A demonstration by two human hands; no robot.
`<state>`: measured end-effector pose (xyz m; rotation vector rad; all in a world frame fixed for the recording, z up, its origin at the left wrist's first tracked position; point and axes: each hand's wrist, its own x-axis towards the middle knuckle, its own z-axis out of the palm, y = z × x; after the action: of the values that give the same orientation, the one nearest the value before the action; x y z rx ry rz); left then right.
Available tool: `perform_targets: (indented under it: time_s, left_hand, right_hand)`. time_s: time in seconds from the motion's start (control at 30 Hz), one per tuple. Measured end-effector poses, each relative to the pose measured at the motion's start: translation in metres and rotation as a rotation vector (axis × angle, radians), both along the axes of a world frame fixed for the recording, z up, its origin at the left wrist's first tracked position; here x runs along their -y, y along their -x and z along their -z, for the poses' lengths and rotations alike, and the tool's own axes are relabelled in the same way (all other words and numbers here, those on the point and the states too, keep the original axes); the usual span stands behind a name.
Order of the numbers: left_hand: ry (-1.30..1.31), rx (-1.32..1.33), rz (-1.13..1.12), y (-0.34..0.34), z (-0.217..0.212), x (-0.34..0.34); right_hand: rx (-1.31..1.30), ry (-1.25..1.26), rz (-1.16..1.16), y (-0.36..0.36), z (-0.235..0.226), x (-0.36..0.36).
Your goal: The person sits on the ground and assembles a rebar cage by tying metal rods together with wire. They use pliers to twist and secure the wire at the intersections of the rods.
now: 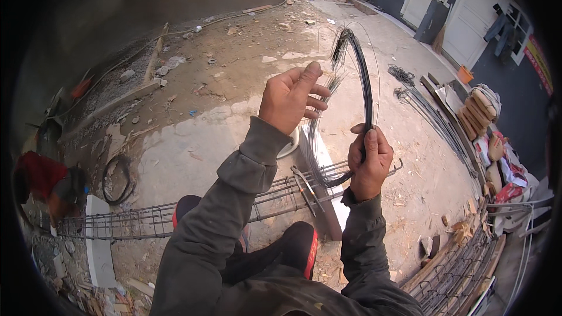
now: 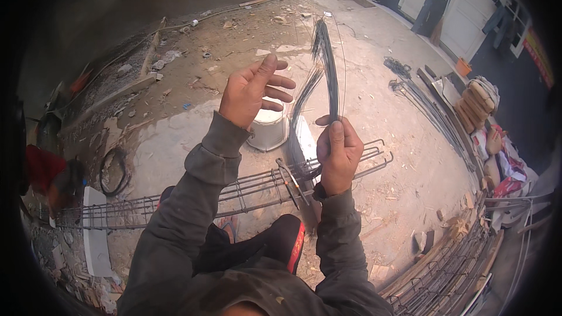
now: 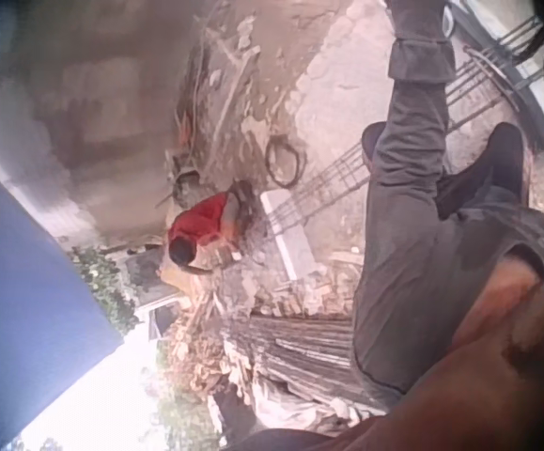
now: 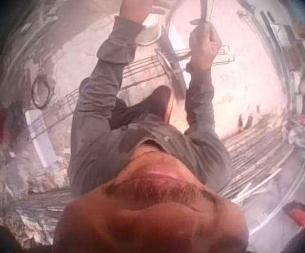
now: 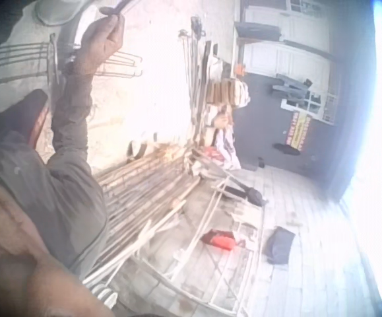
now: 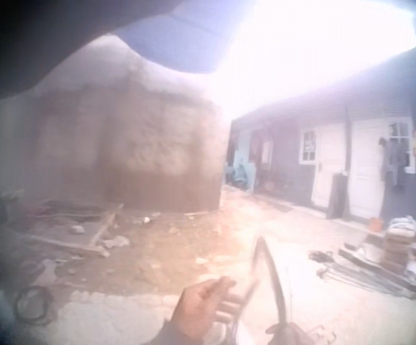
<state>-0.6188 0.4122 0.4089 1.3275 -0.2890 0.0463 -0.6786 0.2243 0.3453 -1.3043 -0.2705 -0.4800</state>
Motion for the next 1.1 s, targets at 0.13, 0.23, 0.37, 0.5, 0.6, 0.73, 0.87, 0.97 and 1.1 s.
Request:
perform_targets:
  time_s: [0.13,0.23,0.37,0.5,0.6,0.73,0.87,0.97,1.1]
  left_hand:
    - [-0.058,-0.068,-0.026,-0.002,-0.039,-0.012]
    - [-0.175,0.032,-0.094,0.001,-0.038,-0.017]
    - [-0.166,0.001,-0.121,0.011,-0.045,-0.028]
    - [-0.262,0.193,-0.404,0.002,-0.064,-0.085]
    - [-0.167,-0.006,-0.421,-0.047,-0.074,-0.218]
    - [-0.192,-0.010,-0.359,-0.094,-0.083,-0.465]
    - [0.021,-0.009,-0.370,-0.077,0.001,-0.527]
    - [0.222,-0.127,-0.369,-0.057,0.067,-0.577]
    - [0.439,-0.278,-0.171,-0.028,0.144,-0.604]
  right_hand:
    - [0.053,0.092,0.077,0.038,0.016,-0.030]
    - [0.078,0.108,0.082,0.059,0.017,-0.037]
    - [0.062,0.081,0.032,0.078,0.011,-0.033]
    - [-0.030,0.035,-0.019,0.093,0.015,0.006]
    - [-0.110,0.169,-0.029,0.127,0.019,0.061]
    - [-0.123,0.378,0.056,0.183,0.013,0.111]
    - [-0.367,0.449,0.485,0.269,-0.011,0.165]
    - [-0.371,0.422,0.802,0.309,-0.038,0.200]
    - [-0.122,0.414,1.141,0.308,-0.047,0.226]
